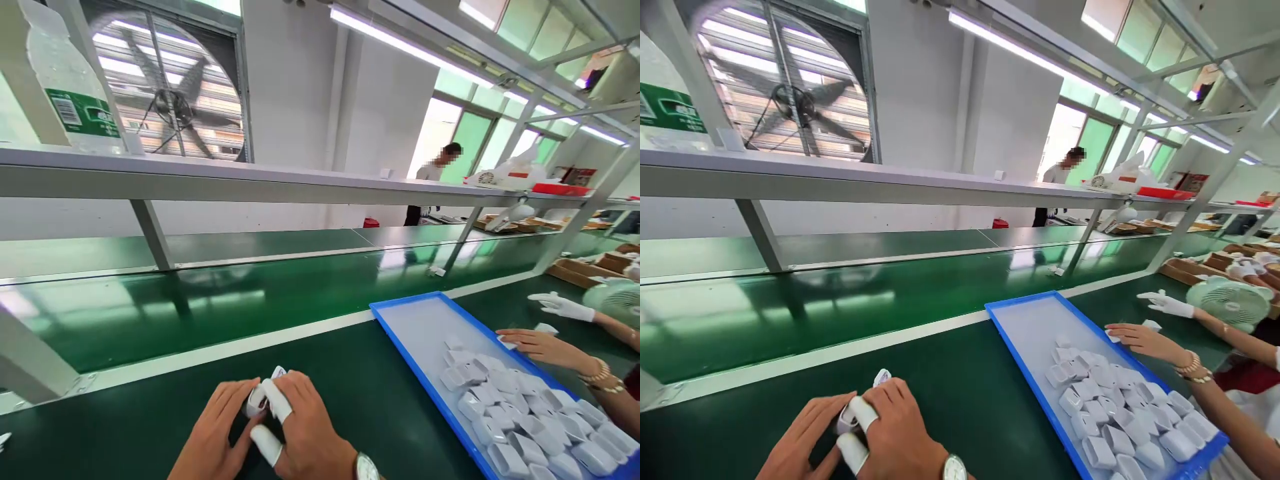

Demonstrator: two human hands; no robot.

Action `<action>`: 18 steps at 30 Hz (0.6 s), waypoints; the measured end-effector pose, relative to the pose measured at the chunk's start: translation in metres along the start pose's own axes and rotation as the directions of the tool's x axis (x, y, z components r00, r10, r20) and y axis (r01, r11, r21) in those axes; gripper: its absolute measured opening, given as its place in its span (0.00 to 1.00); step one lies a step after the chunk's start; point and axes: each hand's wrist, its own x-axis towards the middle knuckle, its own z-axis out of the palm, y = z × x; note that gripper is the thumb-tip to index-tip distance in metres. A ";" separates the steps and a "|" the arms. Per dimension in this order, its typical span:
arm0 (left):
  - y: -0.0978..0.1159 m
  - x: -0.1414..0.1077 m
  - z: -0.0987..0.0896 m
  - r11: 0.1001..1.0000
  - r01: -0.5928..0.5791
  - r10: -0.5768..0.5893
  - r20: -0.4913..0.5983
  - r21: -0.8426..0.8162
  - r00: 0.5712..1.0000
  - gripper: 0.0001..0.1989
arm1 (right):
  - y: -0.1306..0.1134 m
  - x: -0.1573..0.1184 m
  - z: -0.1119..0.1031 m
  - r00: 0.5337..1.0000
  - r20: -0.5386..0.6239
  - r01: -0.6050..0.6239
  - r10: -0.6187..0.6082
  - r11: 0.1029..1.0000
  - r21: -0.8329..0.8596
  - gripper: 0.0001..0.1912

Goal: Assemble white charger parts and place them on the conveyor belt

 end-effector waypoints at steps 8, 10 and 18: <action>-0.107 0.103 -0.001 0.814 0.556 -0.560 -0.029 0.169 0.828 0.15 | 0.012 -0.009 -0.003 0.995 -0.052 0.079 -0.083 0.995 -0.068 0.19; -0.135 0.113 -0.001 0.750 0.626 -0.628 -0.070 0.213 0.775 0.13 | 0.015 -0.012 0.004 0.989 -0.094 0.112 -0.116 0.993 -0.049 0.12; -0.150 0.100 -0.011 0.662 0.709 -0.689 -0.175 0.242 0.703 0.23 | 0.021 -0.013 0.009 0.978 -0.166 0.122 -0.128 0.992 -0.046 0.14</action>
